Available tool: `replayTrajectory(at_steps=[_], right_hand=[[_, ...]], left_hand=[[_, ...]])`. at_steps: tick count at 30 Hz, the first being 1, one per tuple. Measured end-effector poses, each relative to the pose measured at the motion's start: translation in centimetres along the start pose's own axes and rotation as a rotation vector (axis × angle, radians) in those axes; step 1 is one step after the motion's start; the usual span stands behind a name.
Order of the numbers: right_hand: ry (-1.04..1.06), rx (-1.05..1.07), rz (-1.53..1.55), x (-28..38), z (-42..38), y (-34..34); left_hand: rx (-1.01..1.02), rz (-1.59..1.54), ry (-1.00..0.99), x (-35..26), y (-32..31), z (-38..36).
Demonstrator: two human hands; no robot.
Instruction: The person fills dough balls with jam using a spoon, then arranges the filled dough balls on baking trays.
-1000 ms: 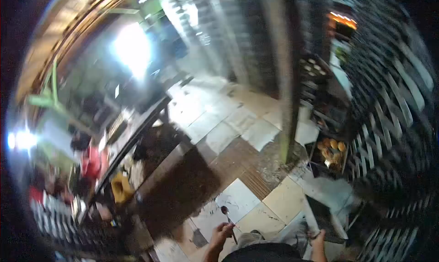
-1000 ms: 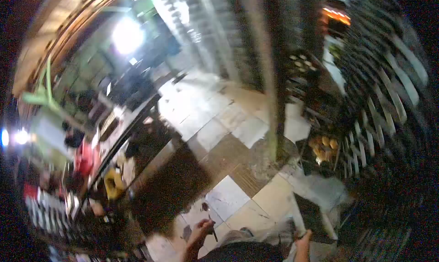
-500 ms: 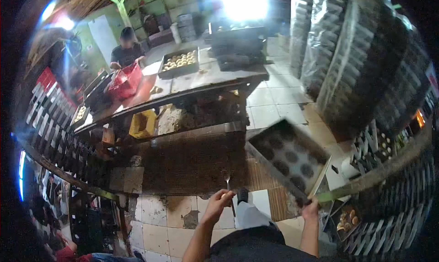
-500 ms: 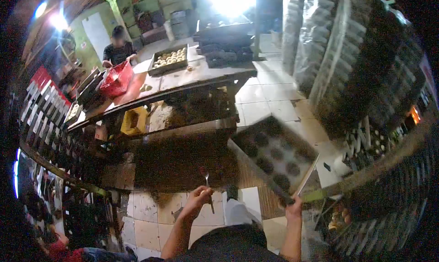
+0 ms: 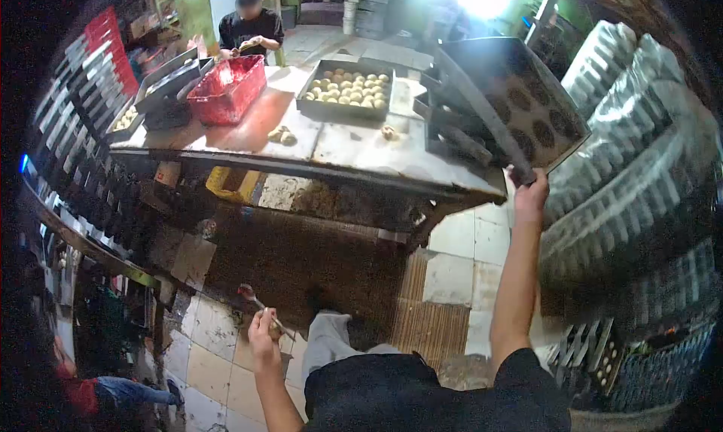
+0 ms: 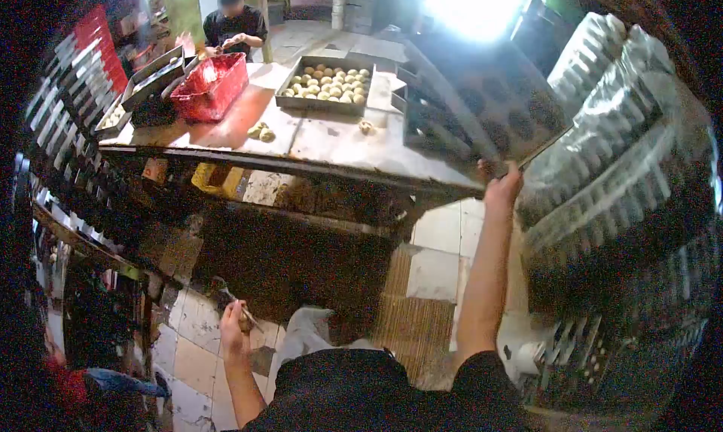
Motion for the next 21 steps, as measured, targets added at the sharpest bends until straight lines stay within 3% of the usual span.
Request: replayTrajectory(at_steps=[1,3,6,7,9,10,13,14,16,18,19,21], right_hand=[[-0.307,-0.181,0.492,0.7,2.5,-4.0],[-0.382,-0.240,0.385,-1.1,7.1,-8.2],[-0.409,-0.226,0.314,-4.9,15.0,-11.5],[-0.401,-0.240,0.278,-5.7,16.9,-12.7],[-0.422,-0.136,0.308,-13.3,22.9,-10.5],[-0.429,-0.161,0.272,-13.0,23.2,-11.2],[-0.457,-0.337,0.110,-12.7,23.2,-11.8],[-0.506,-0.630,0.010,-10.2,21.7,-13.1],[-0.448,-0.730,-0.101,-9.8,20.5,-12.1],[-0.093,-0.807,-0.511,-9.5,18.6,-12.5],[0.218,-0.696,-0.760,-9.5,16.2,-13.7],[0.147,-0.418,-0.430,-11.6,9.7,-19.1]], left_hand=[[-0.052,-0.050,0.015,-0.3,0.4,1.7],[-0.144,-0.141,0.059,-1.0,1.1,5.3],[-0.116,-0.199,0.079,-2.0,5.4,14.6],[-0.181,-0.213,0.071,-4.0,5.3,16.9],[-0.190,-0.247,0.029,-10.2,2.9,20.2],[-0.202,-0.204,-0.005,-13.6,1.3,22.2],[-0.106,0.049,-0.091,-23.0,-3.4,28.8],[-0.100,0.090,-0.102,-26.0,-6.1,30.2],[-0.056,0.217,-0.146,-31.0,-11.7,33.2],[0.028,0.318,-0.161,-33.3,-17.7,36.5],[0.062,0.363,-0.170,-34.0,-21.0,37.7],[0.040,0.337,-0.059,-33.4,-29.1,39.4]])
Point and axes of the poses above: each hand's wrist, its own z-axis towards the middle knuckle, its own y-axis out of the back of the hand, x = y × z, the point moved 5 cm from there along z, towards the middle knuckle, and after that the axes turned 13 degrees about y, right-handed, at the moved point
